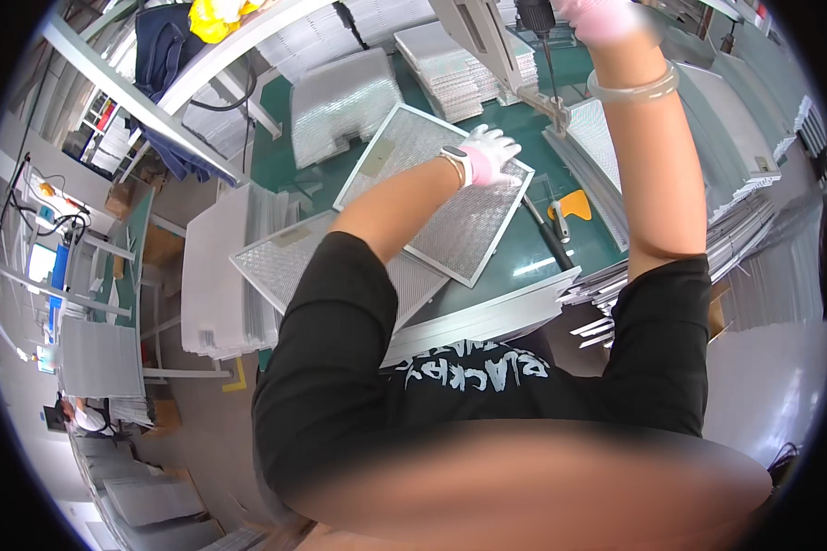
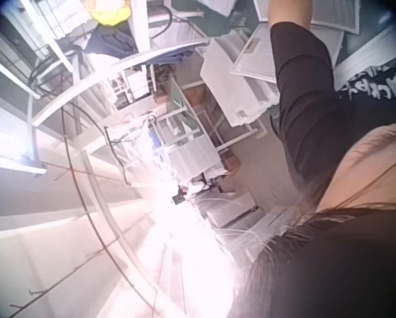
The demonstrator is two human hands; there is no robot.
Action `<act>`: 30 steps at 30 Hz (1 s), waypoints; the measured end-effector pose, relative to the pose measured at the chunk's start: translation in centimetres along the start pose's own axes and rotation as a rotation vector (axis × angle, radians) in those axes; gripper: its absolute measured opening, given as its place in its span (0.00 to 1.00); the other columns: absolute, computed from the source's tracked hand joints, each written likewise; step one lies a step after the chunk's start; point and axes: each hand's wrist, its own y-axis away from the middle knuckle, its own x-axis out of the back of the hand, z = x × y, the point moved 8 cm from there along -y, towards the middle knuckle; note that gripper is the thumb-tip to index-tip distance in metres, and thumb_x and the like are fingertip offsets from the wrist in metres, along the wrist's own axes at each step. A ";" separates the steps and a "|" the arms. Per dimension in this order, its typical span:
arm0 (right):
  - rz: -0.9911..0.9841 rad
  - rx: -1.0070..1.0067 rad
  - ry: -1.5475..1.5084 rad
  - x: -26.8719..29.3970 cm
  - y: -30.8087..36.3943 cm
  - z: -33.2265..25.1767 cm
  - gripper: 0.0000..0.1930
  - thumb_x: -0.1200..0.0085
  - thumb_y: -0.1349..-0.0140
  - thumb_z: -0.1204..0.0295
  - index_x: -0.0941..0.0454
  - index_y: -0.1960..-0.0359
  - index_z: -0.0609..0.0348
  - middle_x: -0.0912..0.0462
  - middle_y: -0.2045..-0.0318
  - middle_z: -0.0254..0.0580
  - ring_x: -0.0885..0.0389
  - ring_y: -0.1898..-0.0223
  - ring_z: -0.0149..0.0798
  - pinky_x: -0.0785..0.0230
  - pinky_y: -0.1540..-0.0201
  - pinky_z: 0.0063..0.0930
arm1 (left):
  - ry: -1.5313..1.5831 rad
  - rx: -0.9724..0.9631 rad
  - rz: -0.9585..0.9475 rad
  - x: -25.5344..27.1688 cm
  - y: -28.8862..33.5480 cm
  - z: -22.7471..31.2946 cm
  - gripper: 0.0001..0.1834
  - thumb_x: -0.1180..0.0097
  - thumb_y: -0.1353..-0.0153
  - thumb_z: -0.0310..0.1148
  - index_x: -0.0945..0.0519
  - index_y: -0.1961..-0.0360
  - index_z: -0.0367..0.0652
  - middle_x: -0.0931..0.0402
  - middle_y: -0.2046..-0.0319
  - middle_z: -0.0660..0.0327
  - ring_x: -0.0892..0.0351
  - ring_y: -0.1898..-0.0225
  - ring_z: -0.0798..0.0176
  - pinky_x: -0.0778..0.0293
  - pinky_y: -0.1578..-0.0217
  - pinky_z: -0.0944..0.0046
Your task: Assembling aluminum mesh filters by attaching metal brackets and drilling screws.
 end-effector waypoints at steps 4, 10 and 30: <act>0.020 0.079 -0.028 0.4 0.4 -0.7 0.26 0.46 0.36 0.66 0.32 0.37 0.62 0.22 0.50 0.51 0.25 0.49 0.42 0.33 0.44 0.32 | 0.038 0.177 -0.326 -1.6 -2.3 0.7 0.37 0.54 0.42 0.70 0.23 0.41 0.56 0.27 0.42 0.53 0.35 0.36 0.50 0.58 0.31 0.39; -0.163 0.270 0.378 -1.6 0.9 -1.0 0.11 0.49 0.33 0.67 0.22 0.52 0.54 0.23 0.58 0.56 0.25 0.55 0.55 0.31 0.49 0.42 | 0.163 0.154 -0.039 8.1 0.6 3.0 0.23 0.44 0.45 0.56 0.16 0.72 0.46 0.22 0.78 0.55 0.19 0.69 0.50 0.25 0.64 0.51; 0.038 -0.356 -0.914 -5.8 5.4 -1.6 0.06 0.48 0.33 0.69 0.28 0.65 0.57 0.23 0.78 0.35 0.25 0.80 0.28 0.31 0.76 0.21 | 0.326 0.187 0.494 17.8 15.4 8.5 0.14 0.38 0.49 0.45 0.23 0.78 0.47 0.29 0.74 0.60 0.30 0.67 0.51 0.37 0.63 0.52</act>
